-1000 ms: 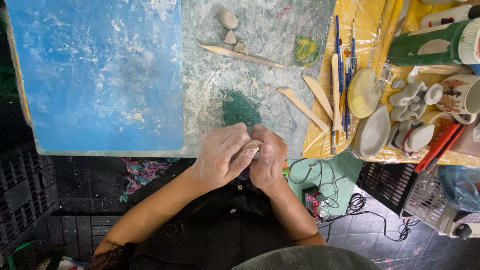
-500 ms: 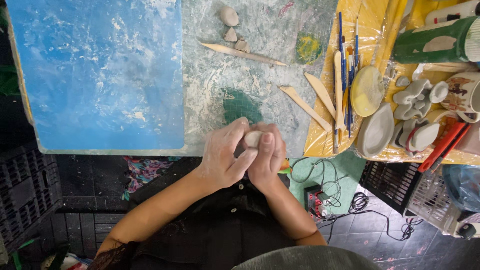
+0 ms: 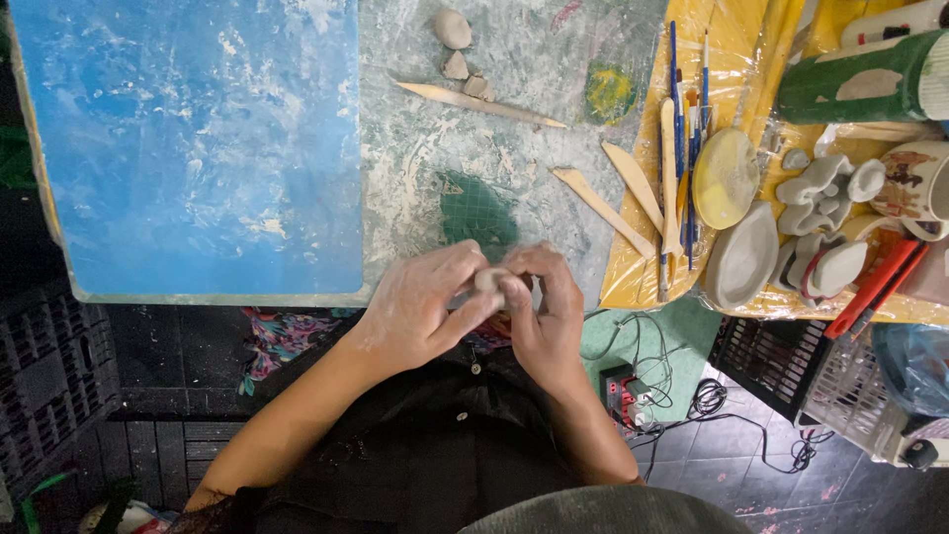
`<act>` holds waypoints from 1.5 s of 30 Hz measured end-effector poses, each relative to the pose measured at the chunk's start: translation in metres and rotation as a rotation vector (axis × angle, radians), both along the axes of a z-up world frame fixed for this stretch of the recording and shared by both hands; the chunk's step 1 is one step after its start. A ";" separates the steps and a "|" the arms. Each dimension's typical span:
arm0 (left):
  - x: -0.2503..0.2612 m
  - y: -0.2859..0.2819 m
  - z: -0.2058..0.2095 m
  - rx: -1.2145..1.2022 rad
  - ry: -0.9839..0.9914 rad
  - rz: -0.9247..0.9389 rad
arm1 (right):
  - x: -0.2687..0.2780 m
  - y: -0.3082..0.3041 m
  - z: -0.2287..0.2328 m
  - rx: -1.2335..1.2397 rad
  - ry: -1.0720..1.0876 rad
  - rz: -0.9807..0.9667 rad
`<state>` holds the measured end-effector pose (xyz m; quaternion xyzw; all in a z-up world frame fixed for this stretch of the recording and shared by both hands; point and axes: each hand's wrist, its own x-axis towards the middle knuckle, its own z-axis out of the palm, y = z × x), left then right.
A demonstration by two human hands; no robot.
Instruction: The person shapes a piece of clay by hand, using a wooden tool to flatten and smooth it on a work surface.
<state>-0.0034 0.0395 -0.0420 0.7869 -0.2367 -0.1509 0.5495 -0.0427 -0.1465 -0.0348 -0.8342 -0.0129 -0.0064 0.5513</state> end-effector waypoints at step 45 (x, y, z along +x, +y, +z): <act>-0.019 -0.037 0.008 0.906 -0.473 0.025 | 0.047 -0.082 0.025 -0.819 -0.154 -0.384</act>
